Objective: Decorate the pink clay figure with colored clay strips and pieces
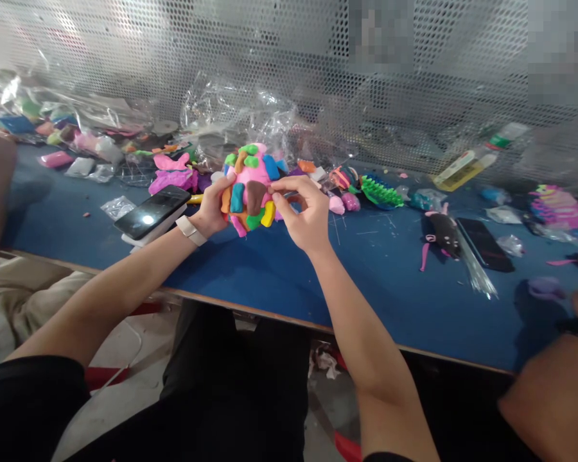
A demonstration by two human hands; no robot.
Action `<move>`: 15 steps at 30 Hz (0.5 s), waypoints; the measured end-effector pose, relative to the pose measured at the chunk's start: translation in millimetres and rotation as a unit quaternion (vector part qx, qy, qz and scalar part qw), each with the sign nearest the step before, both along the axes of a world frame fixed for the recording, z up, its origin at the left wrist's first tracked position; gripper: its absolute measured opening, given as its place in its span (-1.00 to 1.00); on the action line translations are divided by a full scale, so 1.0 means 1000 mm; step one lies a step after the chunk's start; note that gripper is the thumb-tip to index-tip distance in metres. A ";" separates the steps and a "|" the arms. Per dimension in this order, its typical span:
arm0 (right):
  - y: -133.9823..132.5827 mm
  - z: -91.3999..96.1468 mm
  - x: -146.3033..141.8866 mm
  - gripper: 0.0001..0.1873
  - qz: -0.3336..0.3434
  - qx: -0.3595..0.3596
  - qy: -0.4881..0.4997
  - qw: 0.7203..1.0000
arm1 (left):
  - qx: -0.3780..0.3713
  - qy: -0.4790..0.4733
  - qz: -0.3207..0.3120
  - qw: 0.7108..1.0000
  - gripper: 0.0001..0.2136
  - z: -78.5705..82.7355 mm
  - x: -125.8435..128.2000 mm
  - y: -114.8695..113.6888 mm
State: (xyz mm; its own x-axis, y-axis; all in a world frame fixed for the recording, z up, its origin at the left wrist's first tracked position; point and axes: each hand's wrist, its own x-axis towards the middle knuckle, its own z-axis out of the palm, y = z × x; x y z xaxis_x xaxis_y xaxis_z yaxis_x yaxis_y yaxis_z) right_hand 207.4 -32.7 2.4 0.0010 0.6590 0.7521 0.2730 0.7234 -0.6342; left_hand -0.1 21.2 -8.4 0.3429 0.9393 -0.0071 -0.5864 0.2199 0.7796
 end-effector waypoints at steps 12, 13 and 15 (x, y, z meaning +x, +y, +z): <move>0.002 -0.001 0.004 -0.77 -0.008 0.010 -0.012 1.000 | 0.015 0.018 0.016 1.000 -0.73 -0.004 -0.002 0.004; 0.004 -0.003 0.005 -0.74 -0.014 0.000 0.013 1.000 | 0.020 0.018 0.019 0.999 -0.74 -0.003 -0.002 0.004; 0.012 -0.008 0.006 -0.67 -0.028 -0.030 0.068 0.997 | 0.034 0.019 0.025 0.999 -0.76 -0.003 -0.001 0.004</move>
